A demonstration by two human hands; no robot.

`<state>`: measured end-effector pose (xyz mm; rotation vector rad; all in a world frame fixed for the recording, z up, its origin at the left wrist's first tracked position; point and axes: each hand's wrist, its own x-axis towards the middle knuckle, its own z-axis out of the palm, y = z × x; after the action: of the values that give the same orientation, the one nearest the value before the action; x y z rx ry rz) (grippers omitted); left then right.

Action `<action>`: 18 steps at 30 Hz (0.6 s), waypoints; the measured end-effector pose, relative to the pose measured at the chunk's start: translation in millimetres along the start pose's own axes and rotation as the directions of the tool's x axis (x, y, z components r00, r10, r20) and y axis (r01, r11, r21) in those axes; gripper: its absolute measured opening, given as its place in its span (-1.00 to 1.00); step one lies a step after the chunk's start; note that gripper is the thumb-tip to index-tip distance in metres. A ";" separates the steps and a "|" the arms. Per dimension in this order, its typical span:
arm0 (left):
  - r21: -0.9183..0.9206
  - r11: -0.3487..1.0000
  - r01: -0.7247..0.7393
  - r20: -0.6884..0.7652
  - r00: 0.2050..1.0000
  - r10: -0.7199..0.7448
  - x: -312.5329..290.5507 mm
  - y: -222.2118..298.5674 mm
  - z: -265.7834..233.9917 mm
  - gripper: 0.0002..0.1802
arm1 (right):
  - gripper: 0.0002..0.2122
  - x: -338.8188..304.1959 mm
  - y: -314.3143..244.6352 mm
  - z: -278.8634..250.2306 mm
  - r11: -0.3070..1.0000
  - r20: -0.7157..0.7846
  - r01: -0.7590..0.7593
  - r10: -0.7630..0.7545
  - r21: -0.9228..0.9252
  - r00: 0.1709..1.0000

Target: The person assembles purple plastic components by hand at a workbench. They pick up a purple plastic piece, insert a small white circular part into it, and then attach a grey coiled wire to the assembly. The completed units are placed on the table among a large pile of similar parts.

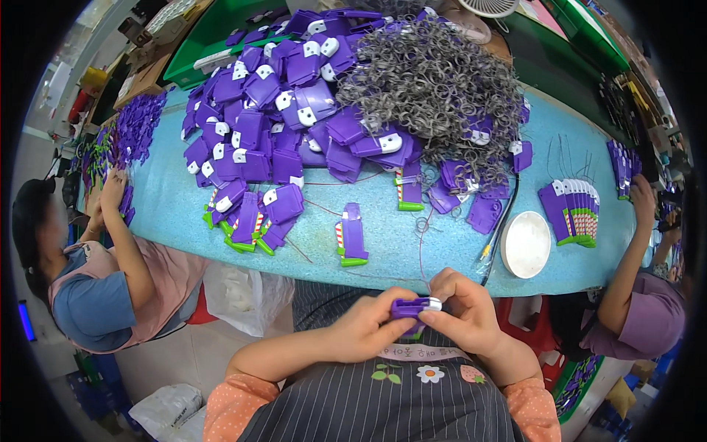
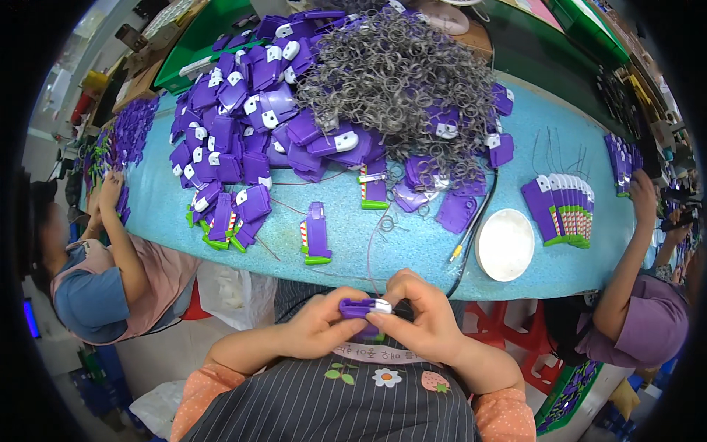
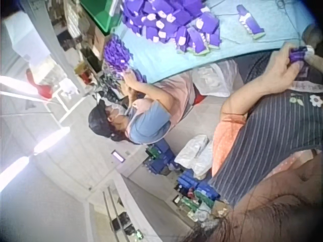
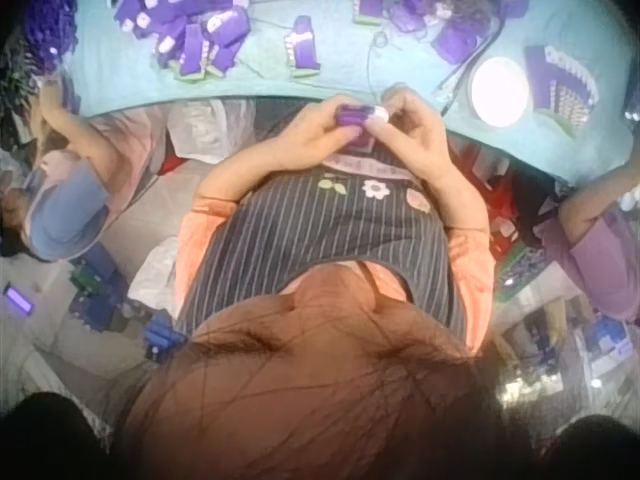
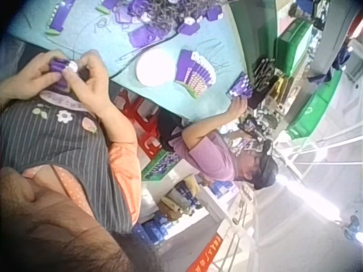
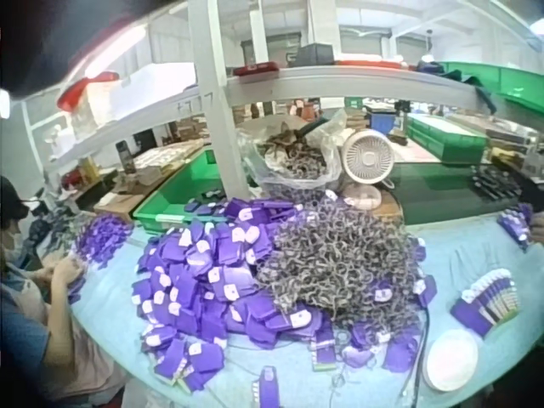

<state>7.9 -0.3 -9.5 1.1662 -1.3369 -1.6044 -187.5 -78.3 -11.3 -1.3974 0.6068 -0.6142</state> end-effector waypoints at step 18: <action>-0.400 0.890 -0.220 -0.404 0.914 0.044 6.2 -6.4 -1.3 -0.78 | -0.87 -1.0 -2.9 12.5 0.955 -0.010 -0.238 0.240 -0.178 0.971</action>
<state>7.3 -5.2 -17.0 1.0126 -0.7318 -1.3863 -179.5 -69.1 -7.4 -1.4644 0.8236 -0.3643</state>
